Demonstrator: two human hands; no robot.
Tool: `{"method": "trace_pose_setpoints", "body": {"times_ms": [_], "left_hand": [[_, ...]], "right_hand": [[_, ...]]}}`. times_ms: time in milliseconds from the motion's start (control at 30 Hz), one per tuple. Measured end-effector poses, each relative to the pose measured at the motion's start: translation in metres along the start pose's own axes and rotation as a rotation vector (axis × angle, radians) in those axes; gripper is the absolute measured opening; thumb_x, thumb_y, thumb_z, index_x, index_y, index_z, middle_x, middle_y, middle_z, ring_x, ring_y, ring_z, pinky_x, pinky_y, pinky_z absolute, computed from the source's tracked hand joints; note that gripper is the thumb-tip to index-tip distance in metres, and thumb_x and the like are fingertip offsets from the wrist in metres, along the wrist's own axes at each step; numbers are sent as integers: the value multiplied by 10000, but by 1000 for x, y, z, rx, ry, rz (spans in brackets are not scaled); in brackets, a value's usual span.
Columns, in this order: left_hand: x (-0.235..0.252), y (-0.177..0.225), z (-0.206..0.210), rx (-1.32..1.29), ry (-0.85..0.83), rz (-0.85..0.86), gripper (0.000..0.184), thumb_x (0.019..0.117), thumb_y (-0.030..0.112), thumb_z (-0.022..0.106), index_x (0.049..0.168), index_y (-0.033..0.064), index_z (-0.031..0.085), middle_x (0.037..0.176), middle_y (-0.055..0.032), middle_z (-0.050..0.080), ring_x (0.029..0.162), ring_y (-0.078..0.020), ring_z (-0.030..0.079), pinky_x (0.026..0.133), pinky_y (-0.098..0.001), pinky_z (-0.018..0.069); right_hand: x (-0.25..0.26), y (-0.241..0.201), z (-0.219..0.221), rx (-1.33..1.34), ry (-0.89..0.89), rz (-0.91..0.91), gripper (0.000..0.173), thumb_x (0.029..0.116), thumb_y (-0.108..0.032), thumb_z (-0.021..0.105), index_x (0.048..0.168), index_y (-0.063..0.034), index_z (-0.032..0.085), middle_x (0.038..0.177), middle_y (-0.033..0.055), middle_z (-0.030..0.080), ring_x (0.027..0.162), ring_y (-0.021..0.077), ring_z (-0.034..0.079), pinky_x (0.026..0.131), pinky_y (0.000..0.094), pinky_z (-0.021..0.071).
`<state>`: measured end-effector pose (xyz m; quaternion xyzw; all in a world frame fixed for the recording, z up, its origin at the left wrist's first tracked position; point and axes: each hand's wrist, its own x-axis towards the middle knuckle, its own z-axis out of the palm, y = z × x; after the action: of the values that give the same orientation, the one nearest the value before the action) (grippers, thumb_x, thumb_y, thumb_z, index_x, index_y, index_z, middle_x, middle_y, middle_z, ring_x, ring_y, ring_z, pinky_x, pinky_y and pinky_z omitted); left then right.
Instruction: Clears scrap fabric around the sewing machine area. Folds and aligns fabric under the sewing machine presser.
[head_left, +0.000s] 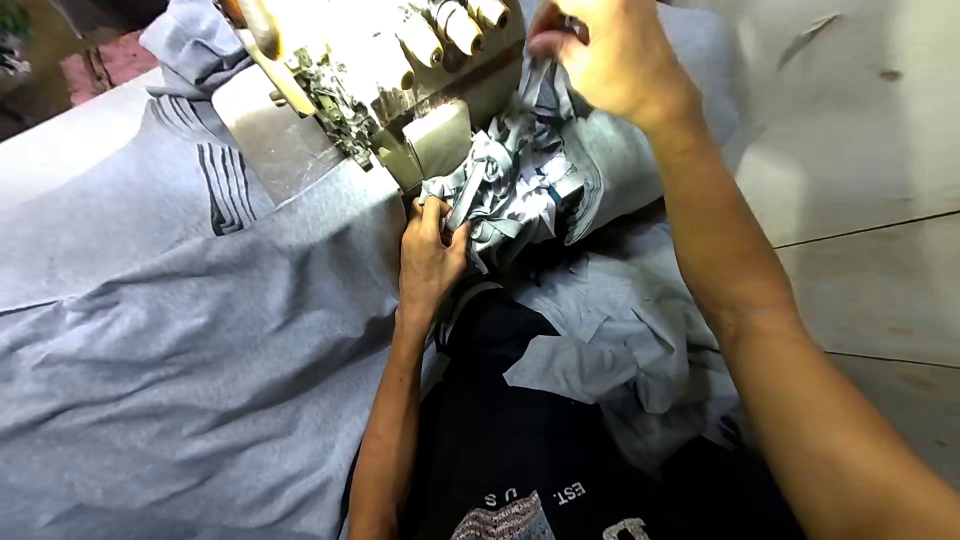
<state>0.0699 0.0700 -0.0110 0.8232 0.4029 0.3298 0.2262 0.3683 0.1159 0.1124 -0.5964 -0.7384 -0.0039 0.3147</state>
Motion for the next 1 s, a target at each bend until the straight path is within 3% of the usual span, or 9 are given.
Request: {"method": "trace_pose_setpoints", "body": {"times_ms": [67,200,233,300,367,533,700,833,1000], "left_hand": [[1,1,-1,-10,1,1,256,896,131,761,1059,49,583,904,-144,604,711,-251,610,609,-404,532],[0,2,-2,-35,0,-9,302,892,121,762,1094,62,547,890,-126,603,669,-225,603,574,-384,532],[-1,2,-2,-39,-3,-12,308,895,124,765,1095,64,540,888,-125,600,659,-225,599,560,-382,527],[-1,3,-2,-29,-10,-12,311,901,127,762,1111,58,544,905,-131,605,676,-232,606,572,-386,531],[-1,2,-3,-22,-10,-9,313,903,132,760,1122,55,550,906,-129,602,666,-223,598,569,-373,525],[-1,3,-2,-45,-12,-27,304,893,110,757,1102,68,541,912,-123,594,639,-210,590,542,-359,520],[-3,2,-2,-63,-19,-17,261,905,126,749,1066,67,552,902,-112,583,616,-186,563,527,-329,501],[-1,1,-1,-90,-28,-27,278,916,128,743,1089,58,537,875,-111,595,595,-185,576,514,-329,515],[12,2,4,-94,5,-65,247,931,143,730,1062,23,557,914,-116,611,659,-167,613,592,-320,554]], "right_hand": [[-8,-11,9,-41,-156,43,299,1006,-318,624,1116,-53,710,1144,174,657,1140,330,613,1003,494,492],[-42,-38,57,50,-262,-86,454,920,-463,709,1241,-143,697,1081,94,699,1063,286,636,957,473,513],[-49,-41,67,29,-282,-103,397,923,-430,703,1220,-168,705,1075,84,696,1079,294,635,953,486,514],[-59,-40,79,37,-220,-94,182,954,-281,681,1046,-138,744,998,76,700,1050,290,642,916,475,516],[-59,-35,76,112,-103,-27,134,960,-196,678,973,-81,745,971,94,714,985,258,670,871,439,548],[-54,-20,60,194,98,54,159,974,-168,673,1011,-21,719,967,114,686,817,161,629,748,307,524],[-49,-4,48,231,148,67,177,997,-173,648,1077,-27,710,1021,101,682,832,107,619,746,251,511],[-43,7,43,169,196,47,179,1004,-153,630,1088,-13,704,1023,116,675,859,128,625,777,265,521],[-38,14,38,18,167,74,204,1001,-175,617,1113,-31,707,1036,137,677,894,205,633,802,334,524]]}}
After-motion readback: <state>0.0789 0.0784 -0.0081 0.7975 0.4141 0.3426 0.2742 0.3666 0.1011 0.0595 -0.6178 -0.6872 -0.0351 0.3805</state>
